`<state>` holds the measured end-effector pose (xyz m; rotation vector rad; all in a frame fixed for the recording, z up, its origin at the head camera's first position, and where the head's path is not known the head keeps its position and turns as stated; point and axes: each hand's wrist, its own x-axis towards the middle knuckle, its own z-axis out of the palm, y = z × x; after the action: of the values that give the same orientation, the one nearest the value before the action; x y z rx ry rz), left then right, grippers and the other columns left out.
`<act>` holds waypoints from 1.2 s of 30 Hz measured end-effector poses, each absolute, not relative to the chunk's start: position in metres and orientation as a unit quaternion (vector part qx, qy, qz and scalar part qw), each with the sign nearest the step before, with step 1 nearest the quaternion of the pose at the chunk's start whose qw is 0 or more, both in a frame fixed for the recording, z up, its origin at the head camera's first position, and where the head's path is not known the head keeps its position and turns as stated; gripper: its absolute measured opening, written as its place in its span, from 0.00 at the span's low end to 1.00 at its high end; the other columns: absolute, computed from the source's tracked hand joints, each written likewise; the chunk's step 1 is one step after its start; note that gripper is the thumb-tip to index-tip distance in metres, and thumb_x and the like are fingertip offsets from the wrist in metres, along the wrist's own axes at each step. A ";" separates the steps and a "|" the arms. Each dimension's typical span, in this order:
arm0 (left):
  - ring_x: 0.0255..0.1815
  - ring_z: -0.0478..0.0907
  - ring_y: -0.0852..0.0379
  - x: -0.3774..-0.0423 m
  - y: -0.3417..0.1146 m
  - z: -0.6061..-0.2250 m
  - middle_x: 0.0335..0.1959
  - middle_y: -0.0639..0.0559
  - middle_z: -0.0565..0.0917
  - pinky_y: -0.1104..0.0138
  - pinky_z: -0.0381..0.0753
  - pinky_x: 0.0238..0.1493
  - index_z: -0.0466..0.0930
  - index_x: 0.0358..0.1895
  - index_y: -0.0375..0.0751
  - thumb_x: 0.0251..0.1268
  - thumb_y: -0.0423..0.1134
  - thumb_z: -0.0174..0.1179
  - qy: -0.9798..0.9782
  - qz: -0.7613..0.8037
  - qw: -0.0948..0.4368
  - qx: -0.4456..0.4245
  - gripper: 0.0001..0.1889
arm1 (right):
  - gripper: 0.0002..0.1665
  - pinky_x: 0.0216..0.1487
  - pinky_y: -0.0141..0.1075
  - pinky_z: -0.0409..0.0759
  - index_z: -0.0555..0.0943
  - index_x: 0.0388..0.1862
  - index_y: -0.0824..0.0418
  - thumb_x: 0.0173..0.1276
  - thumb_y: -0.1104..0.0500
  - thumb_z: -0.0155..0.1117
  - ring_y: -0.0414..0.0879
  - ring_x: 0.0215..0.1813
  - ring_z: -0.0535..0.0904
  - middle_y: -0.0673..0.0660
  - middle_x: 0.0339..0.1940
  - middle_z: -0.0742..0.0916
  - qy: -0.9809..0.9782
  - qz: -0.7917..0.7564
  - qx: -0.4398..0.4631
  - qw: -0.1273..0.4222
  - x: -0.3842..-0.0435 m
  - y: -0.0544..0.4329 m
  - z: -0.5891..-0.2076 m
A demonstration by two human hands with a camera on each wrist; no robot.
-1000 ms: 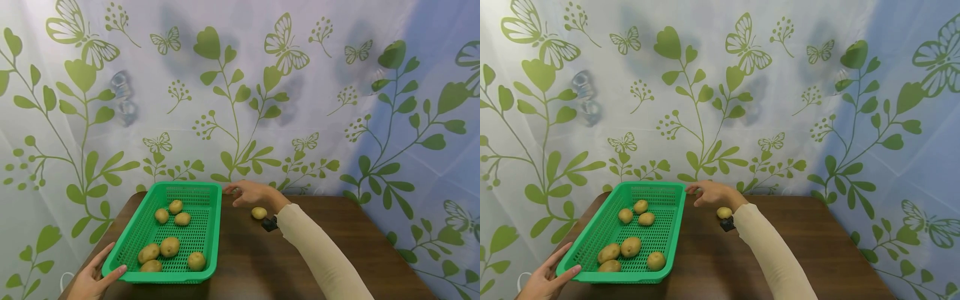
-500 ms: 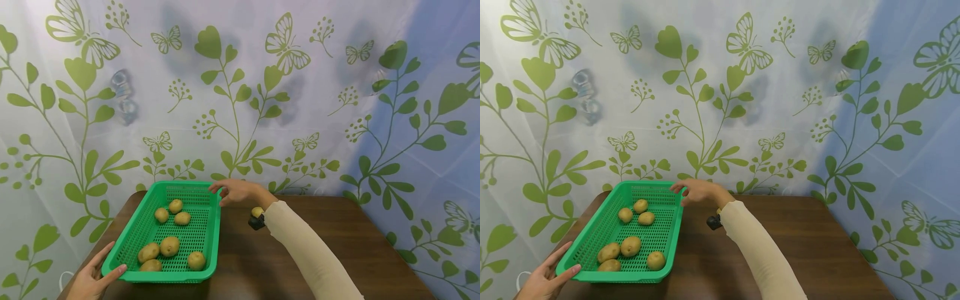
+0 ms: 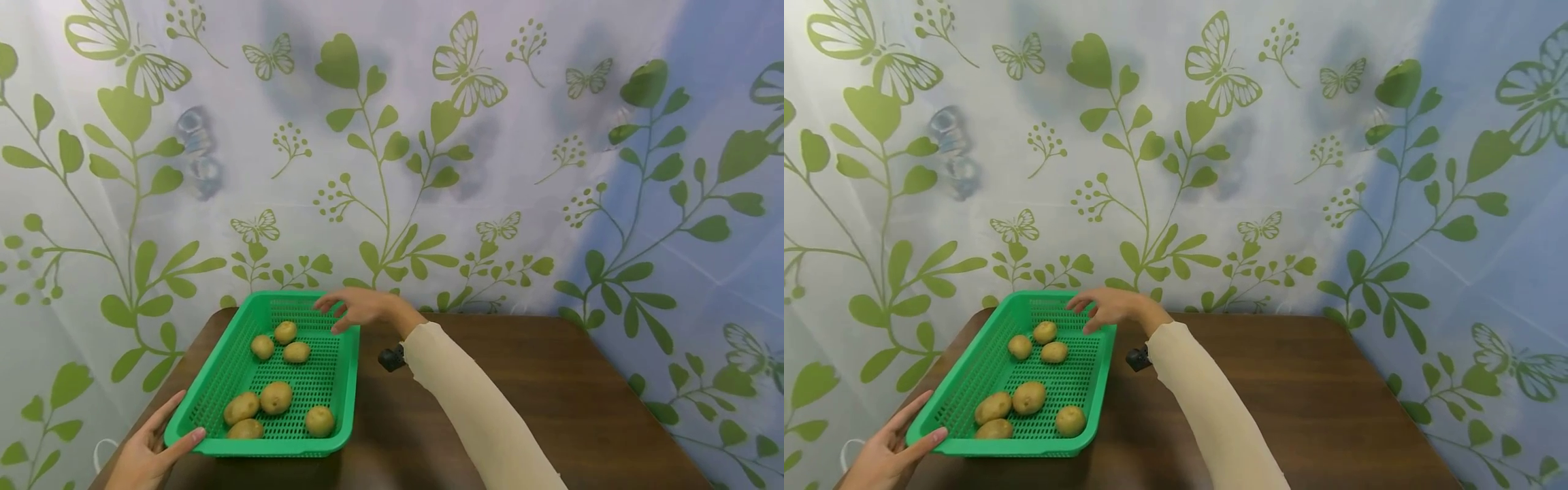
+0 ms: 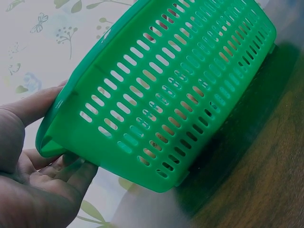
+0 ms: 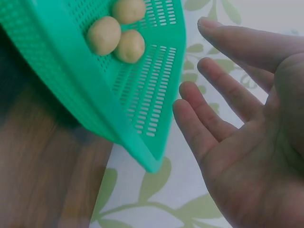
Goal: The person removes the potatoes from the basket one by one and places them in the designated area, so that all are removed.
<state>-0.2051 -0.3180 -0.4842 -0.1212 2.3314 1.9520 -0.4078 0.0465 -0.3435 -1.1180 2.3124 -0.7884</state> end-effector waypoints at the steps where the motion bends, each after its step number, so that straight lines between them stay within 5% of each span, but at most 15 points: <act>1: 0.47 0.74 0.82 -0.205 -0.318 -0.484 0.80 0.31 0.44 0.69 0.84 0.48 0.31 0.84 0.34 0.81 0.41 0.59 0.761 0.646 0.049 -0.039 0.48 | 0.36 0.62 0.37 0.78 0.69 0.79 0.58 0.75 0.62 0.69 0.59 0.73 0.70 0.60 0.75 0.73 0.838 -0.285 -0.406 0.227 -0.407 0.043 -0.343; 5: 0.48 0.75 0.81 -0.203 -0.318 -0.484 0.81 0.31 0.42 0.68 0.84 0.49 0.31 0.84 0.35 0.80 0.42 0.60 0.757 0.649 0.053 -0.044 0.48 | 0.36 0.59 0.35 0.79 0.70 0.78 0.57 0.75 0.62 0.69 0.56 0.71 0.73 0.60 0.74 0.74 0.841 -0.276 -0.405 0.228 -0.406 0.030 -0.346; 12: 0.44 0.78 0.75 -0.203 -0.318 -0.477 0.77 0.27 0.58 0.65 0.85 0.47 0.33 0.85 0.36 0.78 0.48 0.62 0.796 0.597 0.066 -0.076 0.50 | 0.35 0.59 0.35 0.79 0.71 0.77 0.58 0.74 0.65 0.68 0.58 0.71 0.74 0.62 0.73 0.75 0.838 -0.287 -0.404 0.230 -0.410 0.012 -0.360; 32: 0.47 0.73 0.83 -0.204 -0.314 -0.482 0.82 0.31 0.42 0.72 0.83 0.49 0.33 0.85 0.37 0.78 0.42 0.62 0.751 0.656 0.048 -0.059 0.49 | 0.31 0.66 0.39 0.74 0.75 0.75 0.59 0.75 0.61 0.69 0.56 0.74 0.69 0.56 0.70 0.78 0.853 -0.284 -0.376 0.224 -0.425 -0.032 -0.405; 36: 0.48 0.75 0.80 -0.203 -0.315 -0.485 0.77 0.42 0.59 0.70 0.84 0.49 0.34 0.85 0.36 0.77 0.40 0.63 0.746 0.662 0.037 -0.060 0.49 | 0.31 0.68 0.40 0.73 0.74 0.75 0.59 0.75 0.61 0.69 0.57 0.75 0.68 0.57 0.70 0.79 0.856 -0.279 -0.370 0.230 -0.427 -0.034 -0.414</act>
<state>-0.2028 -0.3152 -0.4852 -0.1829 2.2902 2.0331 -0.4269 -0.0340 -0.4137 -1.0173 2.3541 -0.7668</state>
